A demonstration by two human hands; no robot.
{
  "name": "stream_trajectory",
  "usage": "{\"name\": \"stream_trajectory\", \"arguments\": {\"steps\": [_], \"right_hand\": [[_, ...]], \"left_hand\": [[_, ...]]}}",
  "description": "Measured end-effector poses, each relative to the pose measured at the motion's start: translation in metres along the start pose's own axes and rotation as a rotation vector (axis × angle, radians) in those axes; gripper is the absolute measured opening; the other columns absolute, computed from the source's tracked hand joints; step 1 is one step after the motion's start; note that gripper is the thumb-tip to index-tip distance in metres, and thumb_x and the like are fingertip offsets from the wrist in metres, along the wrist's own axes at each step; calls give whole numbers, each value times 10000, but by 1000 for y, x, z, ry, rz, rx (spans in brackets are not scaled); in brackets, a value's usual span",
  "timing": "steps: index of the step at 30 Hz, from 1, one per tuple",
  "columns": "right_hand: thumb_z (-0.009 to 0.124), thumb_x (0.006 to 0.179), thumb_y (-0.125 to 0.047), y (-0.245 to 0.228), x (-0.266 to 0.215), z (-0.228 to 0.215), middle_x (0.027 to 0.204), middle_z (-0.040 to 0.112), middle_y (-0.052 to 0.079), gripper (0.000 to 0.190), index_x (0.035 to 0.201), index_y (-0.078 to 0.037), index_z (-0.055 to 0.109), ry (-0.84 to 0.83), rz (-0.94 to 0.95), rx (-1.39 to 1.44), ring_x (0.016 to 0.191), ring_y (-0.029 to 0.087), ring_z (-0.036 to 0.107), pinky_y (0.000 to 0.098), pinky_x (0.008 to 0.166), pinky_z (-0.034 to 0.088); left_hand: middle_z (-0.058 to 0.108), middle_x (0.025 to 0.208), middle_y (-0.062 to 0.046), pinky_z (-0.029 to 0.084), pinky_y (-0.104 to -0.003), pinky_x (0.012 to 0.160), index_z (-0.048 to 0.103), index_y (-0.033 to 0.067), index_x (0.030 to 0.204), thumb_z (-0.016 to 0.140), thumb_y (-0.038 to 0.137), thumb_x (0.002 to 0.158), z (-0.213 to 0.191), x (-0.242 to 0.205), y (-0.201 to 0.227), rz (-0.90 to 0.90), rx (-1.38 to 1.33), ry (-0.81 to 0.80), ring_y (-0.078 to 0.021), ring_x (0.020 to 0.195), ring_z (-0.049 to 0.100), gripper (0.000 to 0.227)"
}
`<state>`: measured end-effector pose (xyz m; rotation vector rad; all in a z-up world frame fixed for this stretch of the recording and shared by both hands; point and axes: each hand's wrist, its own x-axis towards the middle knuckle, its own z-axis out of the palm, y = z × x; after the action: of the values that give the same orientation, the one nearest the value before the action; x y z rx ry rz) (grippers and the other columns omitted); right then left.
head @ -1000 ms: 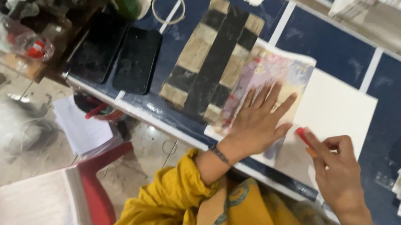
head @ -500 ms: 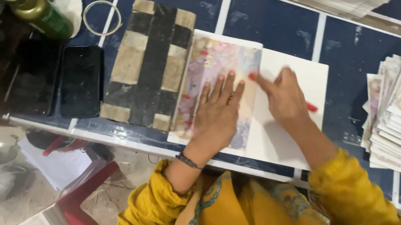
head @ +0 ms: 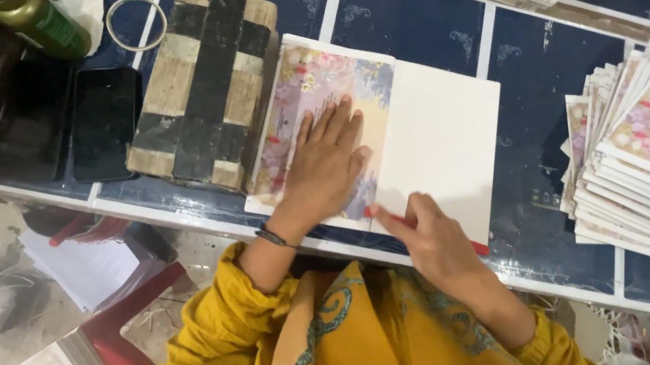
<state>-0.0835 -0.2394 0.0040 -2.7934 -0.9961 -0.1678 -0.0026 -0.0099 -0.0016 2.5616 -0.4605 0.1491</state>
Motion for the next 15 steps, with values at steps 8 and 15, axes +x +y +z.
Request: {"name": "stream_trajectory", "arguments": {"steps": [8, 15], "right_hand": [[662, 947, -204, 42, -44, -28, 896, 549, -2, 482, 1427, -249, 671, 167, 173, 468, 725, 237, 650, 336, 568, 545], [864, 848, -279, 41, -27, -45, 845, 659, 43, 422, 1216, -92, 776, 407, 306, 755, 610, 151, 573, 277, 546, 455]], "left_hand": [[420, 1617, -211, 149, -663, 1231, 523, 97, 1505, 934, 465, 615, -58, -35, -3, 274, -239, -291, -523, 1501, 290, 1048], [737, 1274, -140, 618, -353, 835, 733, 49, 1046, 708, 227, 974, -72, -33, 14, 680, 13, 263, -294, 1024, 765, 195]]}}
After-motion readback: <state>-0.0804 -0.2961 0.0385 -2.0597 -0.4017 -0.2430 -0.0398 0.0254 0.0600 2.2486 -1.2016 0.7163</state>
